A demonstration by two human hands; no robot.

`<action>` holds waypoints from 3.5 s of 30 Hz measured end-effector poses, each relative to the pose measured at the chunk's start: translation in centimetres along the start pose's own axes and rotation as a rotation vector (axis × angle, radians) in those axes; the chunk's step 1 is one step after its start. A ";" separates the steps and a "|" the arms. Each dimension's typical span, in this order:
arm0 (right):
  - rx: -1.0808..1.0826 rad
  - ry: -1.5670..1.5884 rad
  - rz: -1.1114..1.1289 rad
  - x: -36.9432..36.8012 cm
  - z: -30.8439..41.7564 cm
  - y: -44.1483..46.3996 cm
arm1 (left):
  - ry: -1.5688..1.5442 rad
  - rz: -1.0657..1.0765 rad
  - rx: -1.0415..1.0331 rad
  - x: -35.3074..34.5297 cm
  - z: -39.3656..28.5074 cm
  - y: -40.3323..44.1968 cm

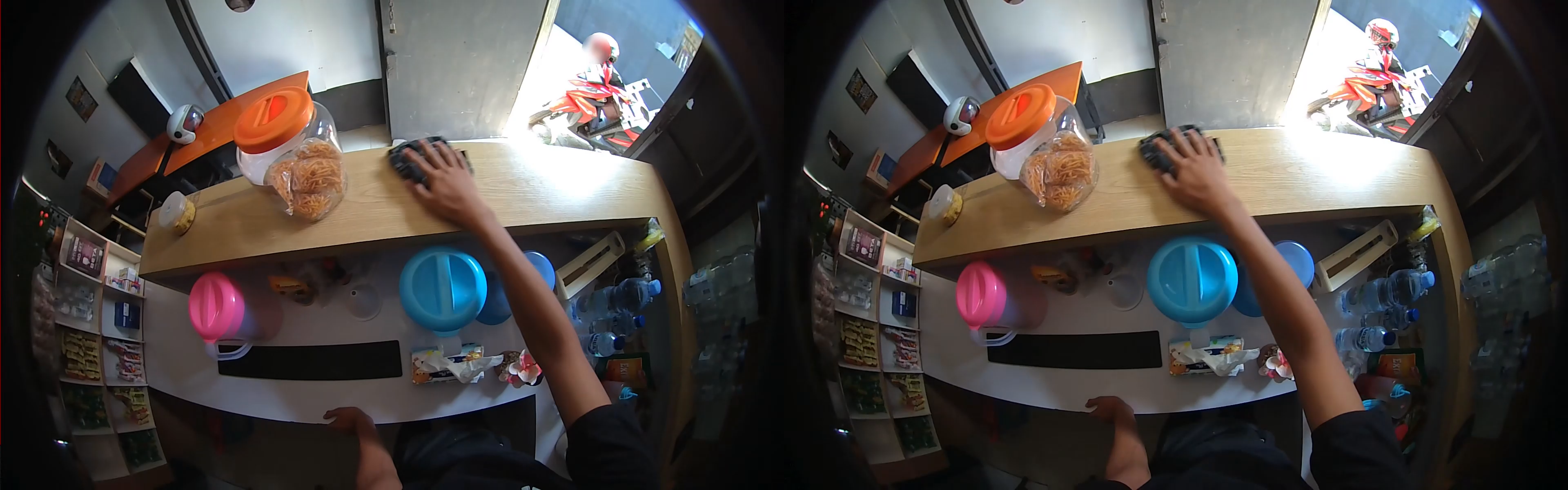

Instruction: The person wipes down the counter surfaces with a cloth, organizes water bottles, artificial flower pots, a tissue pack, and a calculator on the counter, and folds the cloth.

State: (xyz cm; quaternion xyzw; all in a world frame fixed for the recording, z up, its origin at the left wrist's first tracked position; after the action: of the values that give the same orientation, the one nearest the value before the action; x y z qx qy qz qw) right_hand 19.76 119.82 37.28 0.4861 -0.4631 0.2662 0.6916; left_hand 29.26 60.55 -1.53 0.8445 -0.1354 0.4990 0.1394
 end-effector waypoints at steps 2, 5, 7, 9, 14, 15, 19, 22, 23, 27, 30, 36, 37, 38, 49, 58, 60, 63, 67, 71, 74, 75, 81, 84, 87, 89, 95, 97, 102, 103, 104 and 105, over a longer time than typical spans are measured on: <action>0.119 0.051 0.000 0.3 4.9 -1.2 | 0.074 0.052 0.016 1.0 -0.8 -0.6; 0.261 0.126 0.026 1.3 7.9 -4.5 | 0.022 -0.064 -0.075 1.8 -1.3 -1.2; 0.186 0.105 0.060 2.6 7.0 -6.7 | -0.056 0.012 -0.024 2.3 -1.4 -1.3; 0.068 0.060 0.096 4.3 4.7 -8.5 | -0.096 0.032 -0.004 3.1 -2.1 -1.7; -0.279 -0.081 -0.013 4.5 -8.1 -8.7 | -0.073 -0.145 -0.119 2.7 -2.0 -2.0; -0.354 -0.130 -0.019 4.3 -10.3 -7.9 | -0.079 -0.123 -0.098 2.6 -1.9 -2.0; -0.435 -0.233 -0.033 2.2 -12.4 -3.7 | -0.105 0.029 0.041 3.3 -2.2 -1.9; -0.243 -0.118 0.003 1.9 -8.2 -3.2 | -0.123 0.116 0.093 3.0 -2.0 -1.8; -0.177 -0.083 0.020 2.5 -6.3 -3.9 | -0.128 0.171 0.121 3.0 -2.2 -2.0; -0.021 0.026 0.035 4.5 -4.1 -9.3 | -0.133 0.052 0.066 2.6 -2.0 -1.8; -0.210 -0.014 0.080 6.9 -7.9 -13.8 | -0.109 0.167 0.175 4.4 -3.1 -2.5; -0.574 -0.169 0.081 9.8 -21.8 -17.3 | -0.112 0.165 0.169 4.3 -3.2 -2.4; -0.624 -0.216 0.076 9.7 -24.2 -16.8 | -0.108 0.177 0.181 4.3 -3.1 -2.3; -0.651 -0.254 0.047 9.4 -26.4 -16.0 | -0.120 0.191 0.189 4.5 -3.2 -2.3; 0.103 -0.010 0.424 9.0 -25.7 -13.6 | -0.310 0.239 -0.061 4.8 -3.4 -6.9; -0.228 -0.060 0.455 12.7 -44.4 -19.9 | -0.278 0.941 -0.555 11.0 0.6 -34.4; -0.392 -0.138 0.457 13.7 -48.5 -20.0 | -0.212 1.043 -0.523 12.0 1.8 -38.5; -0.484 -0.249 0.340 14.3 -54.0 -20.3 | -0.131 1.082 -0.479 12.5 2.6 -41.2; -0.612 -0.263 0.285 15.5 -58.8 -21.2 | -0.090 1.048 -0.456 12.1 2.0 -42.4; -0.713 -0.292 0.224 16.5 -63.5 -22.2 | -0.079 1.023 -0.457 11.4 0.7 -43.7; -0.818 -0.312 0.149 17.1 -67.2 -23.7 | -0.080 1.010 -0.458 10.8 0.0 -44.3; -0.855 -0.325 0.145 17.5 -68.6 -24.3 | -0.076 1.005 -0.466 10.7 -0.1 -44.3; -1.026 -0.374 0.072 19.4 -70.7 -29.3 | -0.078 0.980 -0.510 10.2 -0.9 -43.7; -1.022 -0.371 0.058 19.9 -68.8 -31.0 | -0.082 0.976 -0.508 10.2 -0.8 -43.1; -1.043 -0.388 0.061 21.0 -66.2 -33.2 | -0.083 0.983 -0.510 10.2 -0.7 -42.5; -1.045 -0.392 0.058 21.5 -64.5 -34.6 | -0.089 0.992 -0.516 10.1 -0.6 -42.1; -1.003 -0.323 -0.021 21.9 -61.2 -38.2 | -0.095 0.986 -0.529 9.8 -0.5 -40.0; -0.930 -0.347 -0.044 22.2 -60.6 -38.4 | -0.094 0.986 -0.524 9.6 -0.9 -40.0; -0.722 -0.354 -0.219 22.5 -60.7 -39.4 | -0.093 0.974 -0.493 8.8 -1.8 -39.4; -0.703 -0.303 -0.285 22.7 -60.9 -39.5 | -0.094 0.969 -0.489 8.7 -2.0 -39.2; -0.685 -0.250 -0.347 22.9 -60.8 -39.6 | -0.092 0.963 -0.489 8.5 -2.3 -39.1; -0.728 -0.210 -0.405 23.0 -61.0 -39.9 | -0.093 0.956 -0.482 8.5 -2.3 -38.9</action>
State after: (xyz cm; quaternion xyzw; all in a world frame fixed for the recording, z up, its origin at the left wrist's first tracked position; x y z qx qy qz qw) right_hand 85.58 158.65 34.95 0.3161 -0.4900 -0.1067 0.8053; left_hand 45.65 96.63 3.09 0.6539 -0.6215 0.4239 0.0806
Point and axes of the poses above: each hand's wrist, its own y-axis towards the middle knuckle, its own x-axis out of the back of the hand, z = x × y, the point moved 6 cm from there along y, towards the middle knuckle, and after that the axes turned 3 degrees about -z, right-handed, at the moved point
